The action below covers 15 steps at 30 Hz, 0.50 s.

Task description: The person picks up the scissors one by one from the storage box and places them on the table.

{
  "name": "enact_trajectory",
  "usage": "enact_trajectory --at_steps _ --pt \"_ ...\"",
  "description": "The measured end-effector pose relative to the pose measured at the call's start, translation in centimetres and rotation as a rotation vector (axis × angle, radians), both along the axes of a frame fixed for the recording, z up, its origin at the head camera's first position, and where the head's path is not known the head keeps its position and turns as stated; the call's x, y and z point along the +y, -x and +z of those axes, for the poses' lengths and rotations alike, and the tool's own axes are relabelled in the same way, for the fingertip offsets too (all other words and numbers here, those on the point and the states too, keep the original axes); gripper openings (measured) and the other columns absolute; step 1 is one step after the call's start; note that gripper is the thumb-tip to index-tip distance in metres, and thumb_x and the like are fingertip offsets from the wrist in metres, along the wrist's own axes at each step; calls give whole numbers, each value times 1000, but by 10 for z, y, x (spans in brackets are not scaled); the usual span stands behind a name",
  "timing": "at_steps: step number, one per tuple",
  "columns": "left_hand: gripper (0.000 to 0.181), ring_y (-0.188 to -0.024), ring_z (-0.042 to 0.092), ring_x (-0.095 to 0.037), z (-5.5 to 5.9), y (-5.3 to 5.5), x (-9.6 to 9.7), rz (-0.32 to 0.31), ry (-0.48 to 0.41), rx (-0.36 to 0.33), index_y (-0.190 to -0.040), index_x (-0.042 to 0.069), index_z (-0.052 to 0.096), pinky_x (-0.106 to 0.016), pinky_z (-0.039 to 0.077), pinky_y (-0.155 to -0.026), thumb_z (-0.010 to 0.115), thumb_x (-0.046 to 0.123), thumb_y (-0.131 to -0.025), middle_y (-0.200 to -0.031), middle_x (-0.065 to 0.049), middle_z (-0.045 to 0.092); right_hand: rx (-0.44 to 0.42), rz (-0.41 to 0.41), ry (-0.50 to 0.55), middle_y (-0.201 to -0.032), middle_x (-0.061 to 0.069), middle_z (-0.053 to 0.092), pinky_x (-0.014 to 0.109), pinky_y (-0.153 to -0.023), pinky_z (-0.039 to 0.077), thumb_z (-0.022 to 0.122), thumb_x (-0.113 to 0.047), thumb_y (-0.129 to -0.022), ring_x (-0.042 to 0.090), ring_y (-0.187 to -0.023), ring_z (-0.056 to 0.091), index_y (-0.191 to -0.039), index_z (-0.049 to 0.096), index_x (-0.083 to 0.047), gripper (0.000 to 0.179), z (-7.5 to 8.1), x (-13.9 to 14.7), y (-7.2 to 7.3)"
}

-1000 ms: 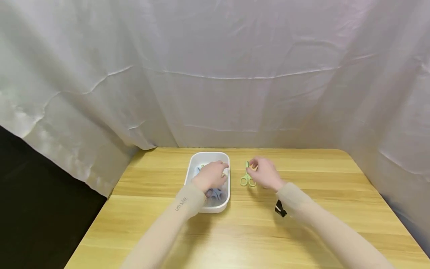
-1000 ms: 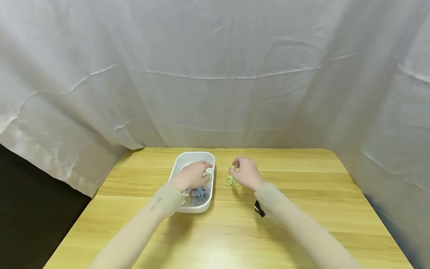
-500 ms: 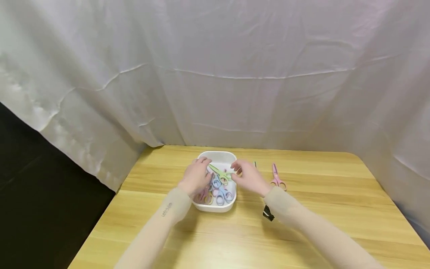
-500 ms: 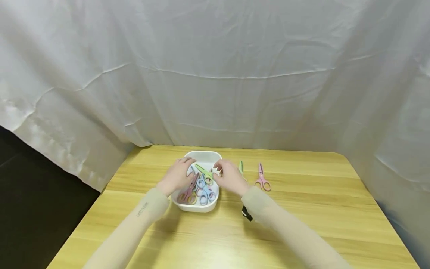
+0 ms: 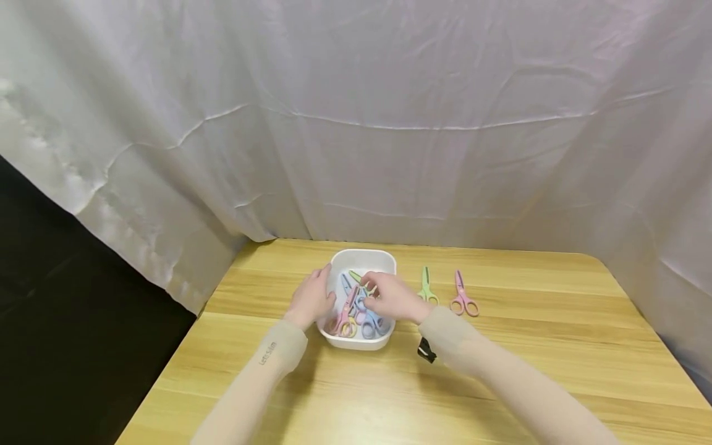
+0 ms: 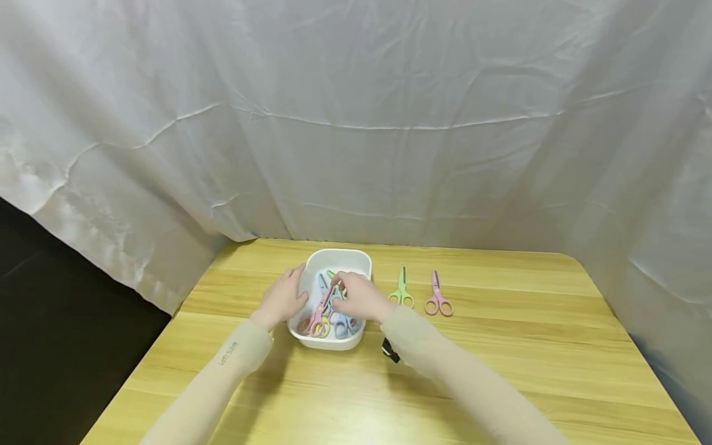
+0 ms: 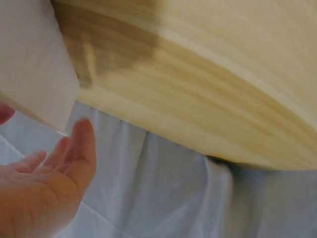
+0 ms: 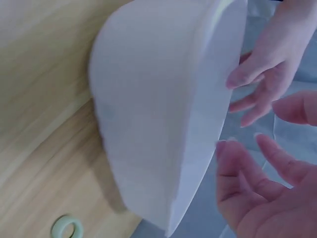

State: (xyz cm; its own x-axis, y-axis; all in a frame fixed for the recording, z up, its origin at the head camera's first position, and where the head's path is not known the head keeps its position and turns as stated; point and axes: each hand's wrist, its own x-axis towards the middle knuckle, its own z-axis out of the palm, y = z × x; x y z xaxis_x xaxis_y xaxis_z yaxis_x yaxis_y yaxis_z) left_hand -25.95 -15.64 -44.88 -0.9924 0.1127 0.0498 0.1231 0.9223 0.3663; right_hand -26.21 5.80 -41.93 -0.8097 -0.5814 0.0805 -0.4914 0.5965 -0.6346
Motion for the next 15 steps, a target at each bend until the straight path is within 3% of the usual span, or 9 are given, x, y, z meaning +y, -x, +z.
enact_trajectory --at_steps 4,9,11,15 --pt "64 -134 53 -41 -2 -1 -4 -15 -17 -20 -155 0 34 -55 45 -114 58 15 -96 -150 -25 50 -64 -10 -36 -108 19 70 35 -82 59 67 -13 -90 25 -92 67 -122 62 -1 34 1 -9 4" --pt "60 -141 48 -40 -7 -2 -8 -45 -49 -53 -154 -1 35 -53 38 -120 52 12 -98 -153 -25 46 -171 5 -63 -100 14 69 27 -70 57 64 -11 -89 18 -81 64 -125 60 0 37 1 -19 9" --pt "59 -141 47 -40 -11 -2 -9 -47 -64 -53 -155 -1 33 -52 38 -121 50 12 -100 -154 -25 45 -210 31 -80 -100 14 69 31 -73 58 62 -6 -89 20 -82 63 -128 59 0 40 2 -23 10" --pt "60 -139 49 -40 -21 -1 -11 -35 -109 -27 -157 1 29 -51 39 -120 47 12 -101 -153 -25 46 -280 85 -148 -112 18 67 43 -92 56 64 2 -84 23 -96 62 -135 57 -4 52 4 -30 9"
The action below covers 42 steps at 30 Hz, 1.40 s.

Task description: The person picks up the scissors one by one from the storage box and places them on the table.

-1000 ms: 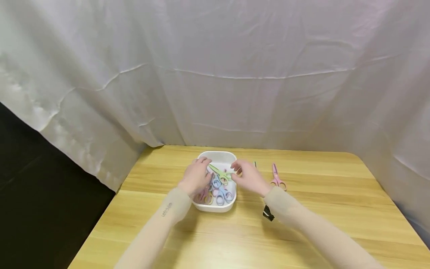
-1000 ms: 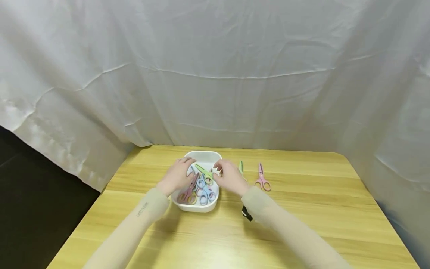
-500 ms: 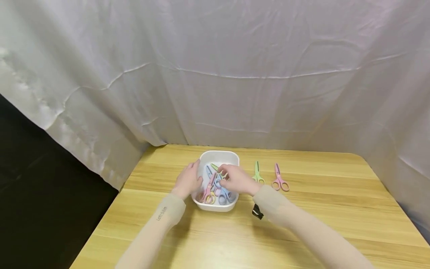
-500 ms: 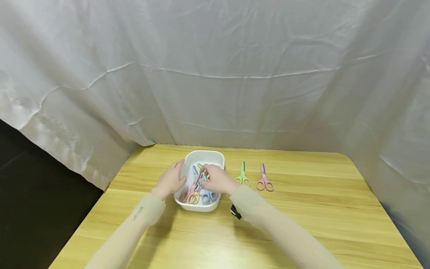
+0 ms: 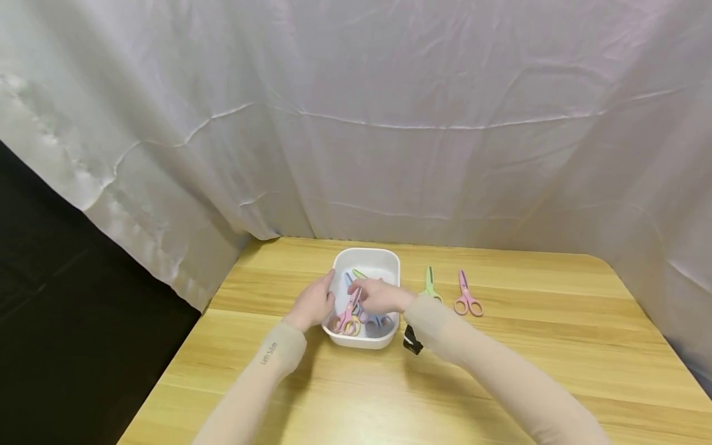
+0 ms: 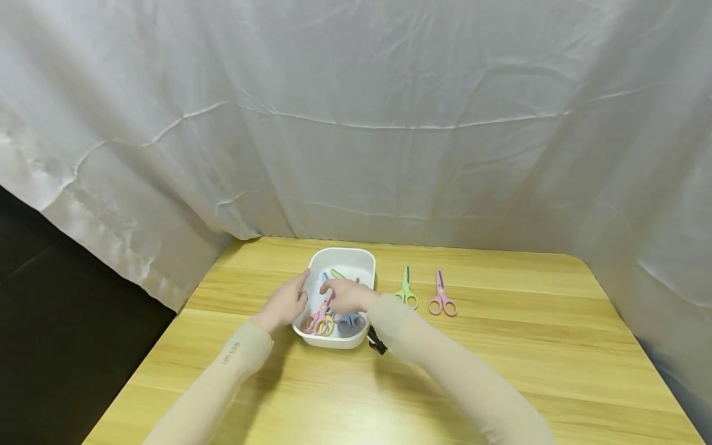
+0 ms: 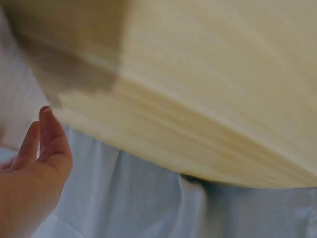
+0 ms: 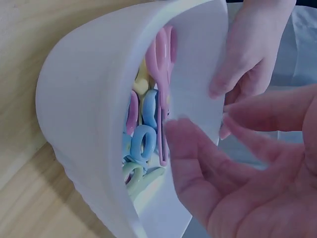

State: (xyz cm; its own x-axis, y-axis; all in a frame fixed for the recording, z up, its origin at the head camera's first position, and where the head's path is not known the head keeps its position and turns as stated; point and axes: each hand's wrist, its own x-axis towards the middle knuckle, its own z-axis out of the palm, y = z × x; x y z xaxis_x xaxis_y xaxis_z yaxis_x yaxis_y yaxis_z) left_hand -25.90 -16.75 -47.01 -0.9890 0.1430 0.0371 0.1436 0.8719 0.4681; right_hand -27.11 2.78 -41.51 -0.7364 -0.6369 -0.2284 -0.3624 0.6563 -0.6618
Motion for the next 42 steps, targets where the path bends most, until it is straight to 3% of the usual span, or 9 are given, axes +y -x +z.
enact_trajectory --at_steps 3,7,9,13,18,23,30,36,42 --pt "60 -139 49 -40 -8 1 0 14 -51 15 -158 3 27 -51 39 -120 46 12 -102 -155 -23 45 -19 38 -60 -117 20 65 39 -89 55 67 6 -80 21 -95 61 -138 56 -8 61 1 -4 0" --pt "60 -139 50 -40 -14 1 2 32 -120 25 -159 4 27 -52 40 -119 44 11 -102 -156 -21 44 7 89 -133 -113 16 65 31 -65 57 63 8 -78 22 -79 65 -141 55 -10 66 0 -8 0" --pt "59 -138 50 -41 -15 0 2 42 -146 29 -159 4 27 -52 41 -119 44 11 -102 -156 -21 44 30 110 -166 -117 15 65 30 -62 56 60 8 -78 23 -80 65 -142 55 -12 67 -1 -9 -1" --pt "59 -130 58 -38 -16 0 3 55 -150 37 -158 4 28 -51 46 -114 44 10 -101 -155 -21 45 57 144 -243 -137 12 62 30 -76 57 57 4 -83 21 -101 63 -144 55 -17 64 -5 -13 -4" --pt "60 -109 65 -34 -17 -2 4 47 -118 60 -157 1 30 -49 54 -103 44 9 -99 -152 -23 48 33 183 -315 -142 8 62 35 -97 53 57 3 -85 21 -117 59 -144 55 -22 64 -10 -17 -6" --pt "60 -101 65 -31 -17 -1 4 57 -129 46 -158 4 29 -47 55 -100 44 9 -100 -154 -21 48 -7 181 -353 -143 9 59 33 -90 53 56 6 -82 21 -113 57 -144 56 -26 70 -13 -19 -6" --pt "61 -65 50 -16 -16 0 2 53 -131 32 -158 4 28 -38 56 -82 43 9 -100 -154 -21 47 -2 188 -377 -135 4 63 34 -97 50 58 -2 -83 18 -109 56 -144 55 -29 67 -14 -21 -4" --pt "61 -62 48 -15 -15 0 2 56 -130 31 -159 5 27 -32 53 -71 43 10 -100 -152 -22 50 18 184 -400 -132 1 64 34 -98 48 63 -8 -85 16 -108 56 -145 52 -35 67 -16 -25 -5" --pt "61 -66 55 -21 -15 0 2 56 -142 11 -159 6 27 -33 53 -67 43 10 -101 -150 -23 51 13 164 -382 -114 -1 66 34 -97 49 68 -17 -89 15 -103 57 -135 60 -24 47 -23 -28 -1"
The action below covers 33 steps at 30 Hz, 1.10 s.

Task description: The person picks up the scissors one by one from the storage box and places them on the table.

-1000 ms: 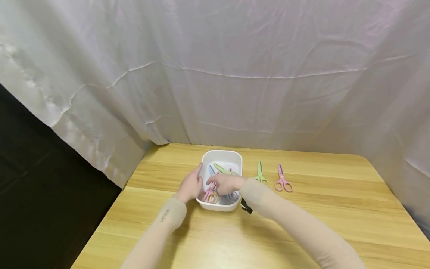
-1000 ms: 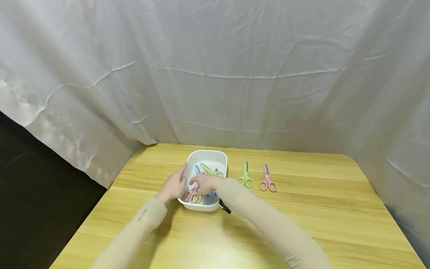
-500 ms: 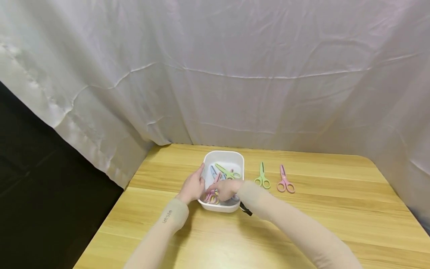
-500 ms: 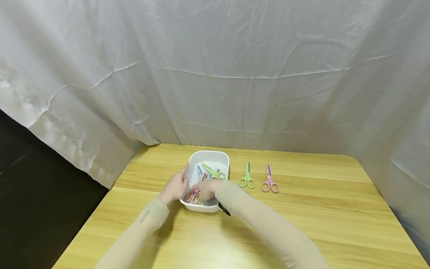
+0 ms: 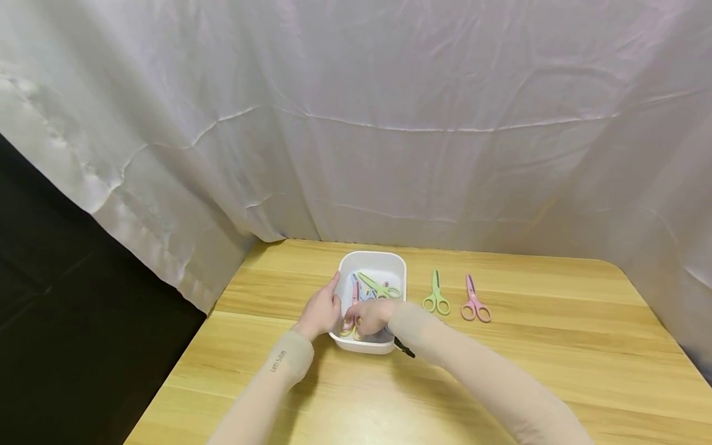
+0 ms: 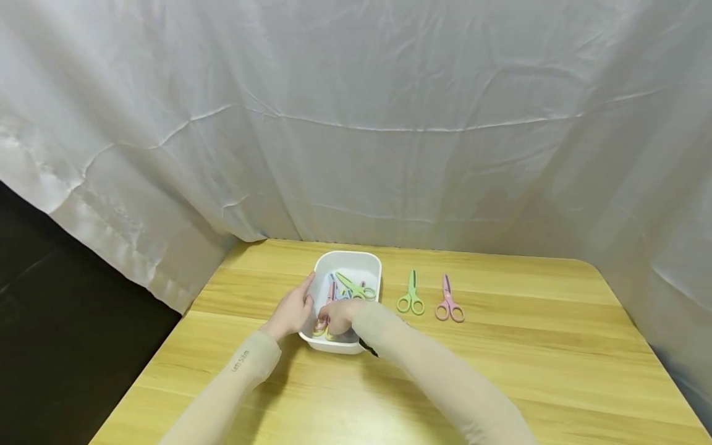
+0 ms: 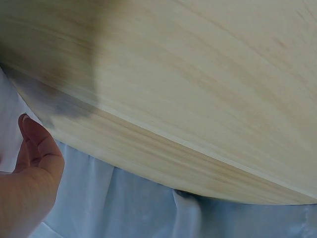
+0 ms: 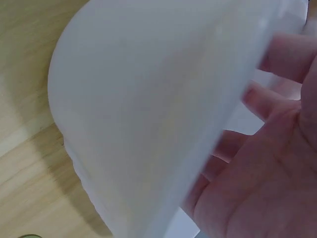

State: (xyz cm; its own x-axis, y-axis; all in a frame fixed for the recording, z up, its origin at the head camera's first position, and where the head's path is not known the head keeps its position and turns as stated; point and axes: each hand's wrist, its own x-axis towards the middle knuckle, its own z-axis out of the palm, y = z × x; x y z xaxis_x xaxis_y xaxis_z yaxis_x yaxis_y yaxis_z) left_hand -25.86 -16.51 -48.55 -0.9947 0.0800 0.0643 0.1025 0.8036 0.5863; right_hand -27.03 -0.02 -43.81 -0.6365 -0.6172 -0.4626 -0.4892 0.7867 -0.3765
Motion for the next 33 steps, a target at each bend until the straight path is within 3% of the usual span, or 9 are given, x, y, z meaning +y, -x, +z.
enact_trajectory --at_steps 8,14,20,27,30,33 --pt "61 -69 55 -18 0 -1 0 0 13 17 -159 6 29 -36 57 -77 45 9 -101 -150 -23 51 1 -51 41 -113 0 65 38 -98 50 67 -20 -93 16 -103 58 -128 64 -19 36 3 3 1" --pt "62 -63 49 -16 0 -1 0 -4 8 7 -159 6 28 -31 53 -69 45 8 -100 -149 -24 52 55 -79 69 -95 -1 67 28 -75 47 63 -28 -97 12 -84 57 -98 66 -18 10 -1 2 7" --pt "61 -61 48 -15 -1 1 1 8 23 -3 -159 7 27 -28 49 -64 45 10 -101 -146 -23 56 152 -144 128 -74 -4 60 19 -57 40 68 -19 -92 10 -66 53 -75 58 -15 20 -7 3 13" --pt "61 -59 46 -16 1 1 1 14 17 -20 -160 9 26 -28 47 -59 44 11 -101 -139 -24 60 164 -205 104 -65 -4 59 19 -55 41 72 -22 -90 9 -59 51 -64 56 -15 31 -8 4 17" --pt "61 -63 50 -17 1 1 2 14 19 -22 -160 9 26 -31 53 -68 44 11 -102 -143 -23 58 169 -240 95 -66 -2 60 21 -56 45 75 -22 -87 11 -59 53 -65 56 -14 30 -8 4 17" --pt "61 -78 61 -22 0 0 2 18 25 -18 -160 9 26 -38 58 -85 44 11 -102 -149 -21 53 175 -270 91 -68 -1 60 22 -57 46 78 -20 -82 13 -61 55 -69 56 -13 27 -10 5 19"
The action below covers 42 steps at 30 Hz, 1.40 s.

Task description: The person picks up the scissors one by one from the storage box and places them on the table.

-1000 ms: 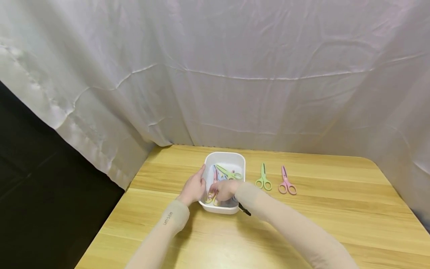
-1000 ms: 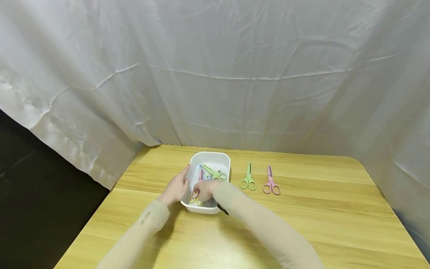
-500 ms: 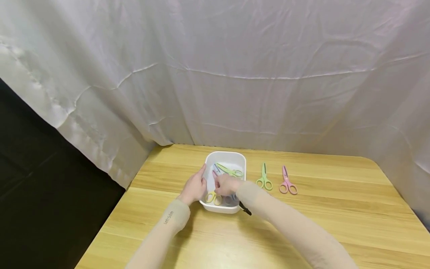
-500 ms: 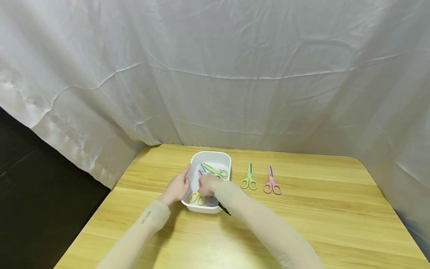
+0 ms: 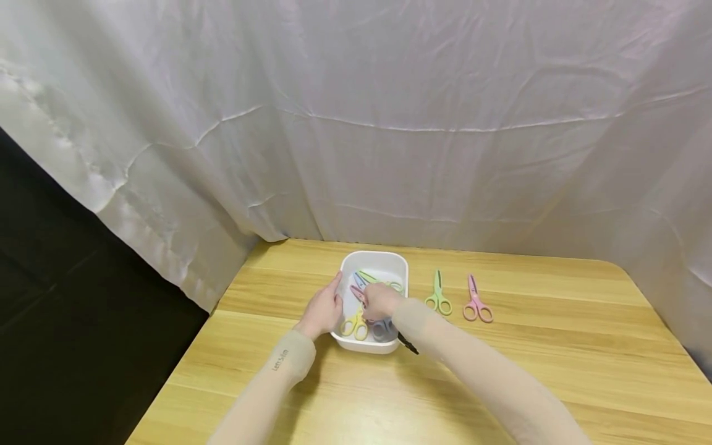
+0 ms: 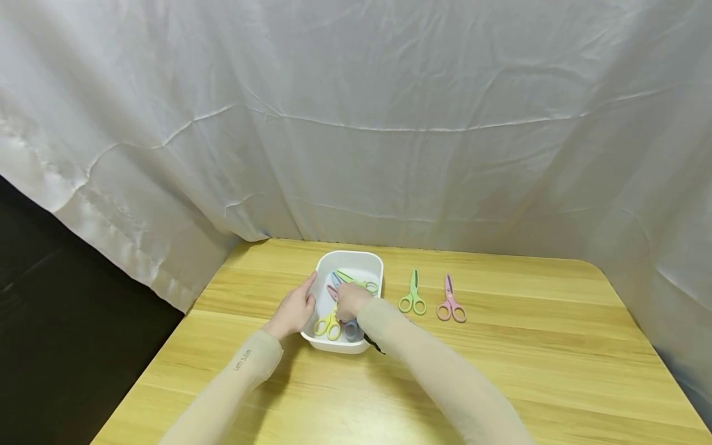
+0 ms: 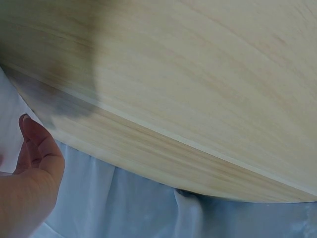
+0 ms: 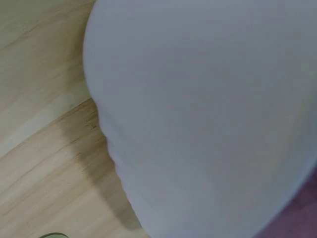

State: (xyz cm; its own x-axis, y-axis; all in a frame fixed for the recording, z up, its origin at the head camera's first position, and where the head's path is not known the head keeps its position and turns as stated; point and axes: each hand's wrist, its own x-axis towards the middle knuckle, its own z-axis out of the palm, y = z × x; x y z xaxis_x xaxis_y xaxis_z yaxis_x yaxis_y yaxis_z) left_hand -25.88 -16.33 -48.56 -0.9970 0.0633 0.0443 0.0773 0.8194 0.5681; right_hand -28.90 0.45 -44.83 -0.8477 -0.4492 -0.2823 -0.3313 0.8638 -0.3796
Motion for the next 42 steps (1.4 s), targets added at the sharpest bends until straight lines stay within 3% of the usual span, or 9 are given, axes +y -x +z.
enact_trajectory --at_steps 3,6,9,12,16,25,32,38,42 --pt "61 -101 67 -31 -1 0 0 -2 5 16 -159 8 27 -46 56 -100 45 11 -101 -150 -21 52 12 -22 10 -69 -1 60 24 -56 45 81 -18 -78 14 -63 54 -69 57 -12 27 -4 1 3" --pt "61 -113 65 -35 -2 0 0 -6 3 34 -159 6 29 -49 54 -104 45 10 -100 -149 -23 52 30 -34 31 -71 0 62 25 -57 44 84 -18 -75 15 -64 55 -68 59 -12 26 -7 2 5" --pt "60 -114 65 -35 -2 0 0 -8 -2 42 -159 6 29 -50 53 -105 44 9 -100 -150 -23 52 34 -41 68 -80 2 63 27 -64 48 84 -15 -74 17 -72 57 -83 61 -10 26 -8 4 6" --pt "60 -118 64 -34 -2 0 0 -4 -5 34 -159 7 28 -49 51 -108 44 10 -101 -151 -22 51 43 -37 96 -91 5 64 31 -73 52 83 -12 -75 19 -81 58 -103 60 -9 36 -7 5 5" --pt "60 -115 64 -33 -2 -1 1 -2 -8 30 -159 8 28 -48 52 -107 44 10 -101 -151 -21 51 35 -36 112 -97 7 67 33 -77 53 82 -11 -74 19 -84 59 -113 61 -6 44 -6 7 3" --pt "60 -113 65 -33 -1 0 2 5 7 22 -159 8 28 -49 53 -106 44 12 -102 -150 -22 52 -76 -66 150 -79 2 66 25 -62 50 77 -10 -81 16 -69 61 -88 68 -9 11 -5 9 -3" --pt "60 -108 65 -32 -1 -1 2 0 24 13 -160 8 27 -48 53 -106 44 12 -102 -149 -22 53 -129 -81 267 -88 9 66 24 -61 55 73 -9 -87 16 -70 63 -101 63 1 20 -1 17 -7" --pt "61 -86 64 -25 1 -1 3 6 59 -5 -160 9 26 -45 57 -95 44 13 -102 -145 -22 57 -118 -67 343 -83 11 69 19 -55 48 65 -11 -92 13 -64 57 -92 68 1 12 0 21 -7" --pt "62 -82 62 -23 2 0 4 1 83 -6 -160 8 25 -44 58 -90 45 12 -102 -141 -23 60 -141 -99 418 -80 13 69 18 -53 45 62 -12 -96 12 -62 56 -97 70 3 17 -2 25 -5"
